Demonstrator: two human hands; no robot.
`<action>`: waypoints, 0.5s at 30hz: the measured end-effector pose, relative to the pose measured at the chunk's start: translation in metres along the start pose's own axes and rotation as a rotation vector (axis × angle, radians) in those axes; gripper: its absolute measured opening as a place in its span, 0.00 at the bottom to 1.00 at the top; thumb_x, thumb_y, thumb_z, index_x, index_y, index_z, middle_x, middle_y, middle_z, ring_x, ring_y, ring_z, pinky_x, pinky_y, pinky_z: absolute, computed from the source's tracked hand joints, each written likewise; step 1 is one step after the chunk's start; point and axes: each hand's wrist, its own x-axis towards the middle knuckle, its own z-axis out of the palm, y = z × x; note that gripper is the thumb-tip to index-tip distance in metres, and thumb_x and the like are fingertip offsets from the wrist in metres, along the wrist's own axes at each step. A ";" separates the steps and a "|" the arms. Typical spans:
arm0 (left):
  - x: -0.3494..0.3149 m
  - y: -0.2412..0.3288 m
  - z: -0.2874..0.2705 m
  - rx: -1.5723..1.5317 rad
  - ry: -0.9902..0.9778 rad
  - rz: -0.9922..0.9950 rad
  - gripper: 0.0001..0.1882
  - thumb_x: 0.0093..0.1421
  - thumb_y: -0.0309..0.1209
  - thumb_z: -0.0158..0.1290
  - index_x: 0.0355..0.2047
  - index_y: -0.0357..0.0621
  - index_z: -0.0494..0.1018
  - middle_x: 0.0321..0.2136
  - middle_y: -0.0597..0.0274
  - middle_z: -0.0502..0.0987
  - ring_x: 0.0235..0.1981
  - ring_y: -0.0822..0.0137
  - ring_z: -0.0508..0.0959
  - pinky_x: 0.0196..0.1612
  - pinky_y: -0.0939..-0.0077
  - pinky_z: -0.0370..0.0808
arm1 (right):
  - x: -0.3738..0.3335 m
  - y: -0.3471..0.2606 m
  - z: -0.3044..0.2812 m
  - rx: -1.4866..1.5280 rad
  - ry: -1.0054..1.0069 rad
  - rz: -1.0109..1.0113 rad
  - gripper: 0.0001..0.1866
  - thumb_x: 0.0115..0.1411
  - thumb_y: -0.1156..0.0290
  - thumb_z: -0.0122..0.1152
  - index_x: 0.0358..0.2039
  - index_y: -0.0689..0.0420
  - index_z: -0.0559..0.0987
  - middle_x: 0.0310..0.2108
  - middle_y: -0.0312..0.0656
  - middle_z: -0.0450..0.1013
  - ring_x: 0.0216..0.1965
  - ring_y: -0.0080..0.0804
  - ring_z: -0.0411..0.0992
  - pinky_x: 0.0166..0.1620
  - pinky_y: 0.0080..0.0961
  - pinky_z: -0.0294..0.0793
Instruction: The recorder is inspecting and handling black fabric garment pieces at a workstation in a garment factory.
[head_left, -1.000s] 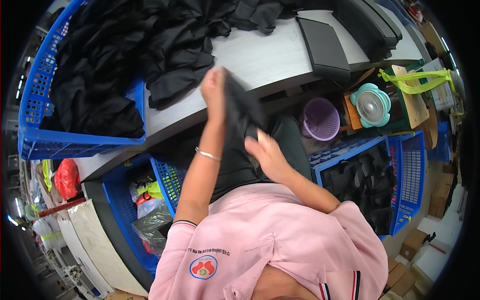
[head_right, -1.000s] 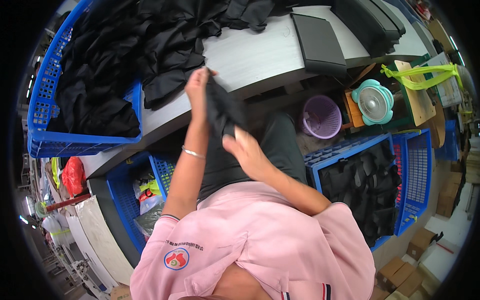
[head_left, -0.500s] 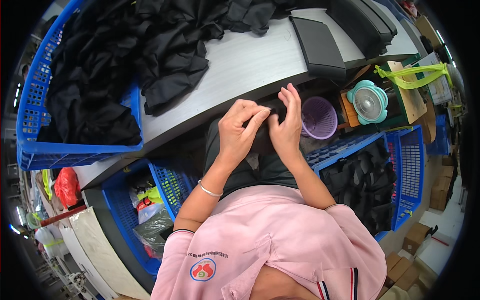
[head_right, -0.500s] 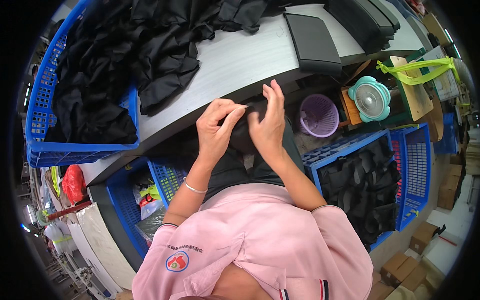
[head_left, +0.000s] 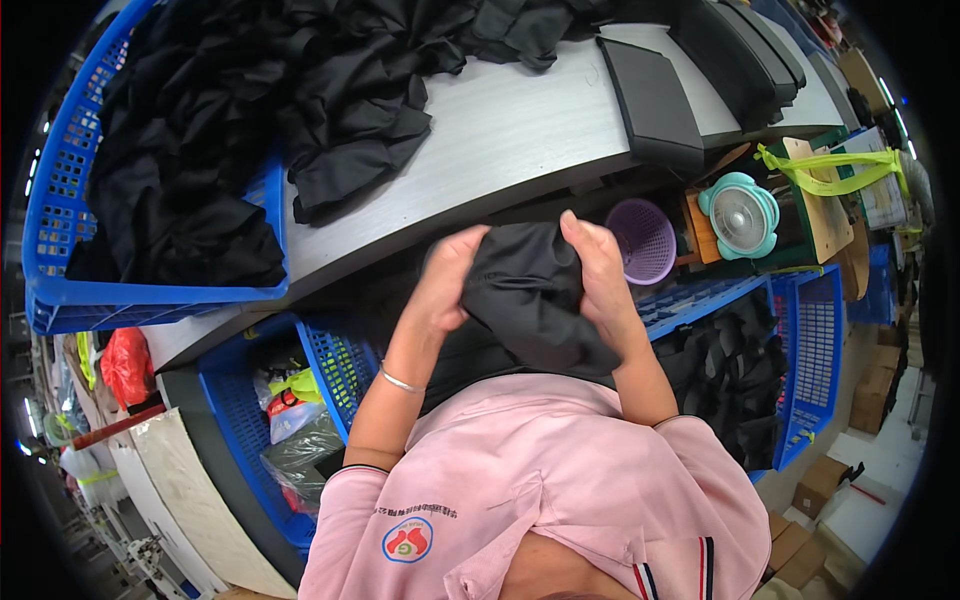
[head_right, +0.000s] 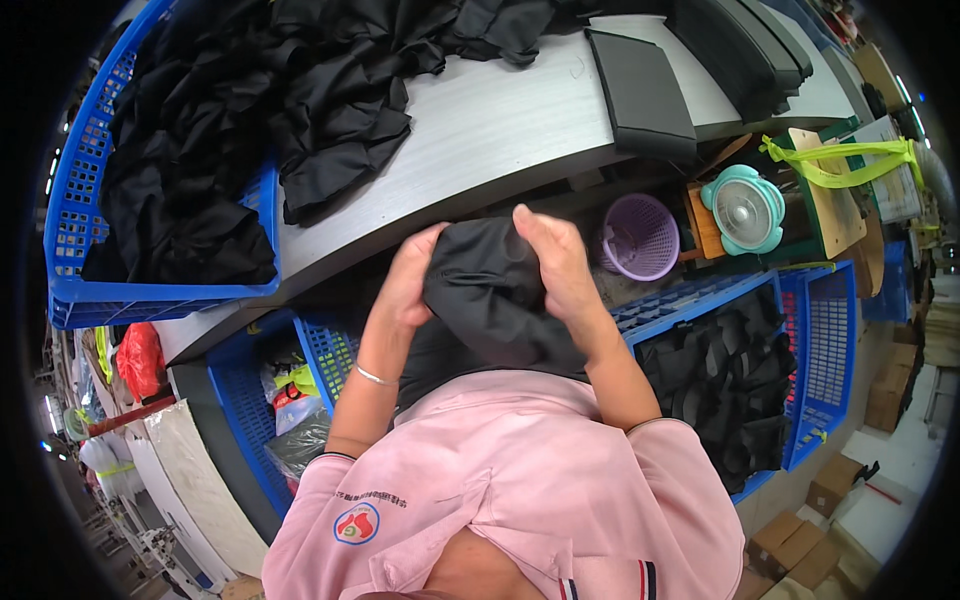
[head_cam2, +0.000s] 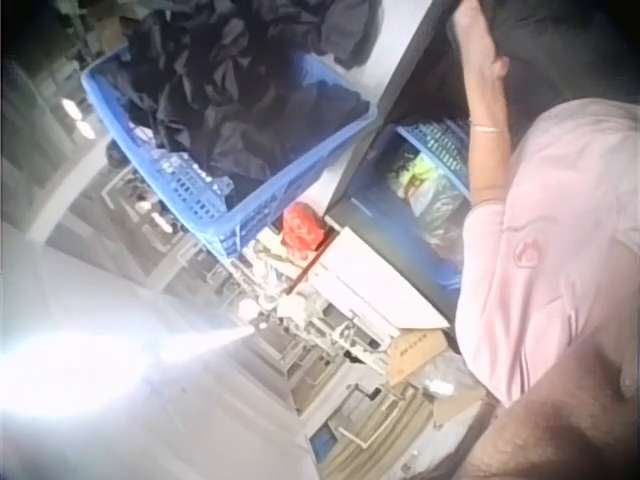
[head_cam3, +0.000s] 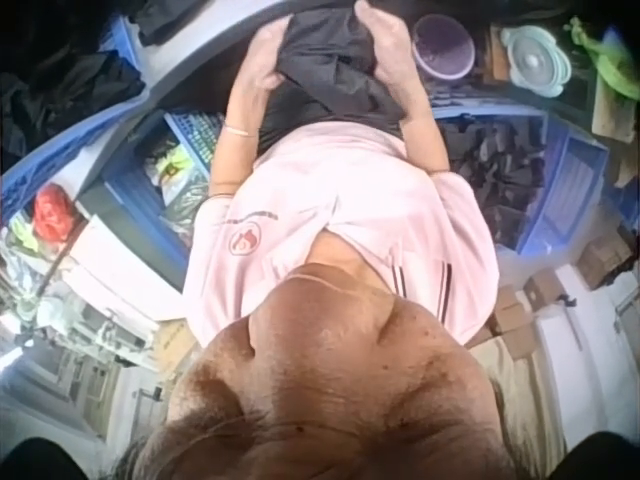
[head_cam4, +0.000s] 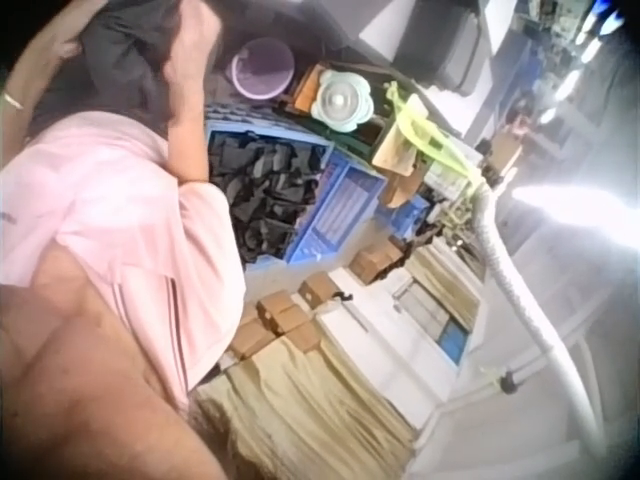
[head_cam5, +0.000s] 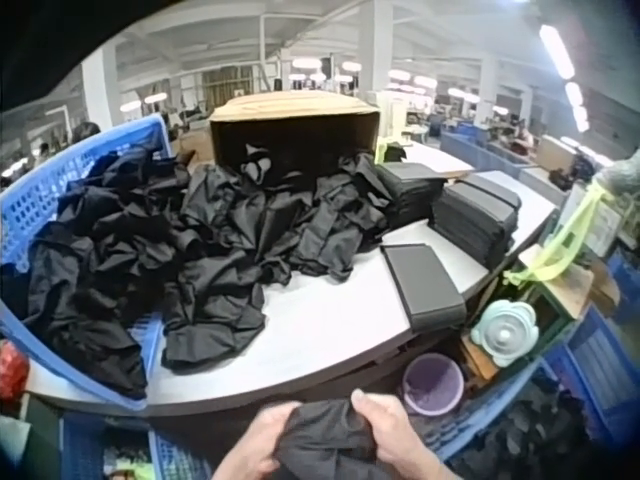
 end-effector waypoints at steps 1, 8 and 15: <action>-0.008 -0.007 0.006 -0.079 -0.079 -0.080 0.13 0.70 0.32 0.49 0.45 0.36 0.77 0.40 0.60 0.81 0.39 0.72 0.81 0.43 0.76 0.80 | 0.007 -0.002 0.002 -0.048 0.021 0.028 0.19 0.69 0.56 0.57 0.28 0.60 0.80 0.26 0.28 0.74 0.27 0.14 0.68 0.31 0.18 0.68; -0.032 -0.093 -0.027 -0.346 -0.341 -0.398 0.15 0.67 0.30 0.53 0.51 0.36 0.75 0.45 0.59 0.80 0.43 0.69 0.81 0.46 0.77 0.79 | 0.019 0.086 0.039 -0.191 -0.346 0.239 0.22 0.66 0.58 0.62 0.18 0.57 0.74 0.19 0.22 0.63 0.24 0.09 0.59 0.26 0.17 0.59; -0.007 -0.079 0.024 -0.259 -0.275 -0.195 0.19 0.70 0.30 0.44 0.59 0.36 0.65 0.55 0.58 0.69 0.53 0.68 0.72 0.54 0.77 0.71 | 0.007 0.110 0.063 -0.194 -0.483 0.342 0.23 0.68 0.55 0.59 0.21 0.59 0.75 0.20 0.25 0.67 0.20 0.13 0.63 0.26 0.16 0.62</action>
